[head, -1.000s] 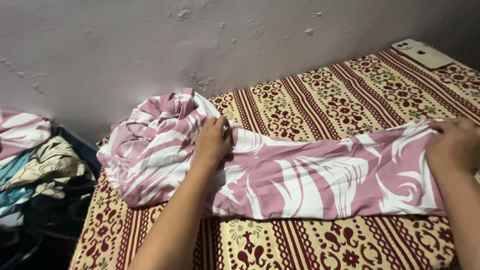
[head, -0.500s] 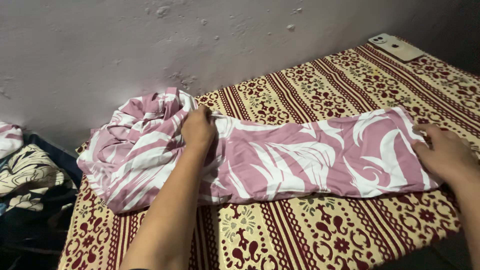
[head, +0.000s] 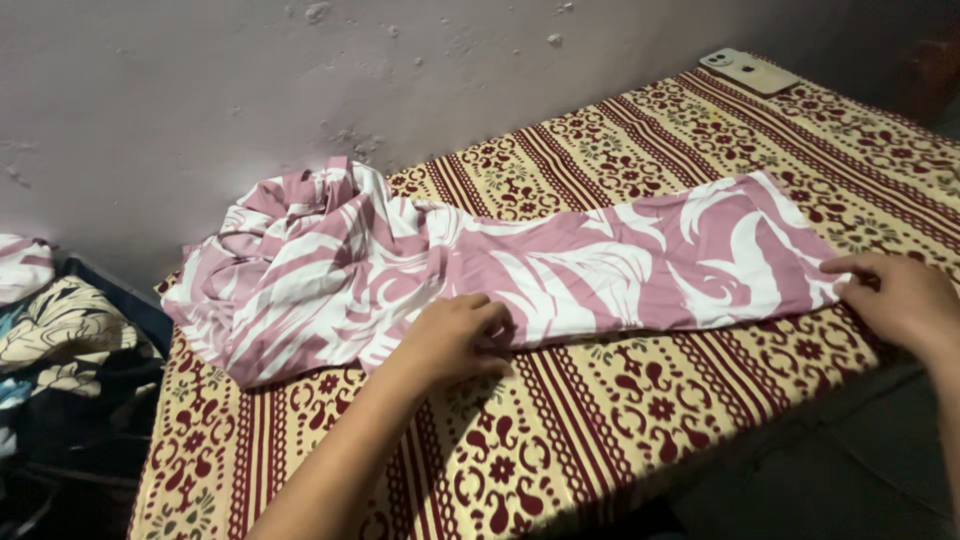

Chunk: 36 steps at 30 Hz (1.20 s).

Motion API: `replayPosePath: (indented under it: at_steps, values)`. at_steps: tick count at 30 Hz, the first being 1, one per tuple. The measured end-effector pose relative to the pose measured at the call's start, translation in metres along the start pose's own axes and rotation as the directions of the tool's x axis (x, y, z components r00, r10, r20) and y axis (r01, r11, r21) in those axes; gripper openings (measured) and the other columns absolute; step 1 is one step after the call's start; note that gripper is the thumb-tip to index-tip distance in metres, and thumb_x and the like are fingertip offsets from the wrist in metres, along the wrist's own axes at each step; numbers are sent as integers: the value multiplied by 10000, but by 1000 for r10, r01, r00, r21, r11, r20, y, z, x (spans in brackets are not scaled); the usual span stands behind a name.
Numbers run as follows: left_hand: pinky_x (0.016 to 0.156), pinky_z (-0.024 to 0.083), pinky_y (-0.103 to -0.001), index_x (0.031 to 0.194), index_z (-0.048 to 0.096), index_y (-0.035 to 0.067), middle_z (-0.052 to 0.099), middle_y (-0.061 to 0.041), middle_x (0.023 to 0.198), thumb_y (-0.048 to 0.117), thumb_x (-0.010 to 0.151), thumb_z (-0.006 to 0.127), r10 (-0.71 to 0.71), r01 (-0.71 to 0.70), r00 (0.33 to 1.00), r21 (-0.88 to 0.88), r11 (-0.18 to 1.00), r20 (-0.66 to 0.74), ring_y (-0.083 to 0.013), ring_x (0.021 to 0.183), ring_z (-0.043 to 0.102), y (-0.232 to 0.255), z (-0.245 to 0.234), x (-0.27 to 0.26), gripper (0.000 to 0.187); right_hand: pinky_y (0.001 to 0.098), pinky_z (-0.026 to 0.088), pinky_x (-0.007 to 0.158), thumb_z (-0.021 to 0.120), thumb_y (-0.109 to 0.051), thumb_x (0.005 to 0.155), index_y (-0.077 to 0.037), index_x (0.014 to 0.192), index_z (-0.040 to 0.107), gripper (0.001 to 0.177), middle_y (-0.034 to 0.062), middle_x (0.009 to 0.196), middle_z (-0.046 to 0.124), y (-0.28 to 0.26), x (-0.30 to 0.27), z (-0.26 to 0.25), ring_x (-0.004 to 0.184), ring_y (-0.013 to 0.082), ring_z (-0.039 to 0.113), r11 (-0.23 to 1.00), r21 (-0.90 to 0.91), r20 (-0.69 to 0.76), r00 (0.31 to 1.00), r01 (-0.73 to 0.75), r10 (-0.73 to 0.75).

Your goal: The person irons a blue floral dress and then a pink and white patterned dress on a patterned ironing board. They smooth the fabric with their hands, use an electric iron to press the garments, and fold the pink dress after ironing.

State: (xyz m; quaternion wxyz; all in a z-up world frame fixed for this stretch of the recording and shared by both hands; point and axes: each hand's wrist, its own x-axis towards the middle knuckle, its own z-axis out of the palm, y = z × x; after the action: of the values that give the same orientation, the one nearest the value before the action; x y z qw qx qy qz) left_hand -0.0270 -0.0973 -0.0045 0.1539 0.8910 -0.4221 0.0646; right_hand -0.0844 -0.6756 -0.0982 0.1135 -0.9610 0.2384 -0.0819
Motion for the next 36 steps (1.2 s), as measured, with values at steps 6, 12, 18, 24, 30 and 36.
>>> replayPosePath:
  at_steps: [6,12,18,24,30,36]
  values:
    - [771,544,-431,1013,715,163,718,-46,937,418,764,759,-111,117,989,-54,992,99,-288,891,700,10,9,-4,359,402,571,850,726,-276,954,-246,1260,796,315,133,1074,774,2,-32,-19,932,297,730,994,21,-194,976,106,-100]
    - [763,511,-456,1010,670,137,683,-94,973,473,740,790,17,-16,998,21,1000,-53,-314,956,665,59,6,46,448,426,522,861,673,-252,1033,135,1236,598,444,292,1118,658,74,8,-27,1004,358,650,862,183,-843,527,473,-110]
    - [836,491,-454,1099,665,163,665,-98,1053,485,810,755,243,-249,961,-37,968,-133,-317,1021,644,126,42,119,441,430,528,965,584,-353,1095,49,1326,581,463,198,1223,699,170,101,-54,1098,260,681,755,640,-541,782,144,309]
    - [890,473,-465,1137,667,190,642,-82,1132,485,819,751,324,-336,931,-53,940,-168,-311,1100,616,182,83,178,442,402,539,1043,641,-151,1122,12,1469,426,440,198,1382,593,162,95,-95,1239,282,637,844,269,-808,586,464,-65]
    - [913,474,-457,1167,671,191,633,-84,1152,478,818,742,328,-346,929,-91,934,-171,-306,1132,608,212,113,230,458,450,515,990,703,-102,1080,-6,1363,437,401,212,1305,576,118,58,-141,1163,349,624,915,140,-818,565,378,-108]
    - [945,468,-465,1207,664,160,614,-111,1255,501,824,728,285,-291,956,-123,949,-65,-317,1208,582,230,140,253,517,455,481,1006,613,-109,1110,-27,1263,468,226,204,1269,511,130,77,-143,1139,316,572,900,262,-824,566,347,22]
